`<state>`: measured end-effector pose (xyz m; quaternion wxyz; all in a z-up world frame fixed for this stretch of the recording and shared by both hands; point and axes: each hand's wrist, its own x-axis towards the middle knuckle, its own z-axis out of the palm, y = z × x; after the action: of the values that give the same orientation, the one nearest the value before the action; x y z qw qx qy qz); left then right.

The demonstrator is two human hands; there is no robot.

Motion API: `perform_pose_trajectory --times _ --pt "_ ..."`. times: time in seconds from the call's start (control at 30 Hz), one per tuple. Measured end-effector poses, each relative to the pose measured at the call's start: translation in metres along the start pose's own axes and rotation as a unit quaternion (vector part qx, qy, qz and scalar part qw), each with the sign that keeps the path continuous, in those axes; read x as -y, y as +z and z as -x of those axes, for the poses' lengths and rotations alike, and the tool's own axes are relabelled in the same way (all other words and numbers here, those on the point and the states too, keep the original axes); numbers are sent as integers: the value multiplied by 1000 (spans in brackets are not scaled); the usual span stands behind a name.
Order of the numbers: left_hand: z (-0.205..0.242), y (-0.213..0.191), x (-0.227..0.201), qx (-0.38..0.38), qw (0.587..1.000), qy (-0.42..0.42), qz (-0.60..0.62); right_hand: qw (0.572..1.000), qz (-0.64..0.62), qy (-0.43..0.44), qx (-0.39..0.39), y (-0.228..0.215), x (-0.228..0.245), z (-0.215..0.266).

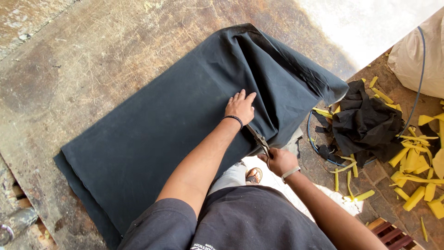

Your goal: The person cuts a large black fabric sheet into smaller rectangular pieces using shears. They then use a spray gun to apply a substance onto a light green foam board and place the cut fabric pieces on top of it.

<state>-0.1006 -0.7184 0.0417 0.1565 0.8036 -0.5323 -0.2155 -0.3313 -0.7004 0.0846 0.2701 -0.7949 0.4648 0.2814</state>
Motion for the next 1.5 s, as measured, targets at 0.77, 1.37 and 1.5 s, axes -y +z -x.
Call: perform_pose_trajectory --times 0.77,1.37,1.5 --pt "31 -85 107 -27 929 -241 278 996 5 -80 -49 -92 181 -187" --pt "99 34 -39 -273 883 -382 21 969 -159 -143 120 -120 -36 -179" --pt "107 77 -115 -265 803 -500 187 945 -204 -145 209 -127 -90 -173"
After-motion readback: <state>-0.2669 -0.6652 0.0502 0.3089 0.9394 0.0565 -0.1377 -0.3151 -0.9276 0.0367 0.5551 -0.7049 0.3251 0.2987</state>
